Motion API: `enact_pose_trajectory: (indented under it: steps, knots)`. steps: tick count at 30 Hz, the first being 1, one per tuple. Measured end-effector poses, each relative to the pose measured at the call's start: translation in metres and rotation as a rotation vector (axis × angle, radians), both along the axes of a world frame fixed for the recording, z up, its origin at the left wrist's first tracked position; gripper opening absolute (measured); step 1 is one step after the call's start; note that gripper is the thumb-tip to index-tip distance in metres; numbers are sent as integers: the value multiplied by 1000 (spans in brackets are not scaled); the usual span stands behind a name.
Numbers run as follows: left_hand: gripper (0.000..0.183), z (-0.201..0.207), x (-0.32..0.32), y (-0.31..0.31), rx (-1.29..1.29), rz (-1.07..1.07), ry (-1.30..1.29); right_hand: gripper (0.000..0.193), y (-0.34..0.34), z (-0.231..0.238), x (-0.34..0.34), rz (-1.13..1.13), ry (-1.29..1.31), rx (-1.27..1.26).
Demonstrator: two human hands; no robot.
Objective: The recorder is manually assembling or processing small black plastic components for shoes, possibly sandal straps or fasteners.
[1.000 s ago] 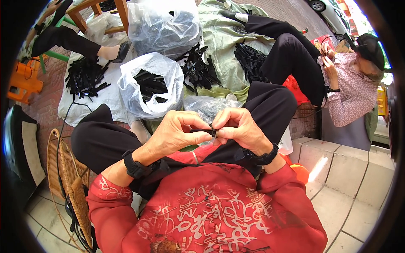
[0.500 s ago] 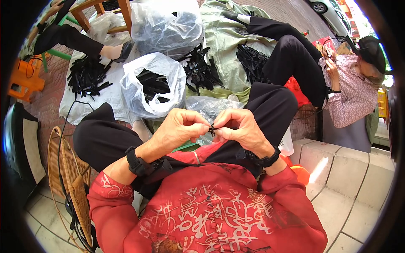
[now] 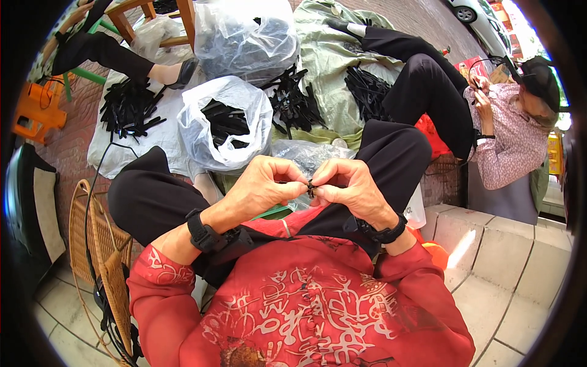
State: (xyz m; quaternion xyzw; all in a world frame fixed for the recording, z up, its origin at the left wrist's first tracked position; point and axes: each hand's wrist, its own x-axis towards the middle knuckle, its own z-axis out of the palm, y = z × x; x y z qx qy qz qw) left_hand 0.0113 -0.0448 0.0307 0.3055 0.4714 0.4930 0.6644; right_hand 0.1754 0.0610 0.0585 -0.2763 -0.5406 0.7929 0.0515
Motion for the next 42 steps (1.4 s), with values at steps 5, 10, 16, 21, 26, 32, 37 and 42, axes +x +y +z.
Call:
enact_pose_trajectory:
  steps: [5,10,16,21,26,32,37,42]
  knots:
    - [10,-3,-2,0,-7,-4,-27,10,-1,-3,0,-12,1,-18]
    - [7,-3,0,1,-30,44,-12,10,-2,-4,-1,-11,-7,28]
    - [10,-10,4,-1,13,27,113,11,-3,-7,0,3,-5,111]
    - [10,-11,8,-1,23,52,105,9,-4,-10,-1,-20,-40,181]
    - [12,-13,13,-1,51,77,117,8,-5,-13,-2,-32,-74,218]
    - [15,-11,15,-2,73,78,271,7,-8,-20,-3,-73,-69,315]
    - [15,-11,16,-4,94,110,249,9,-8,-17,-2,-81,-56,305]
    - [15,-16,16,-4,100,89,142,15,-6,-6,1,-67,-140,188]
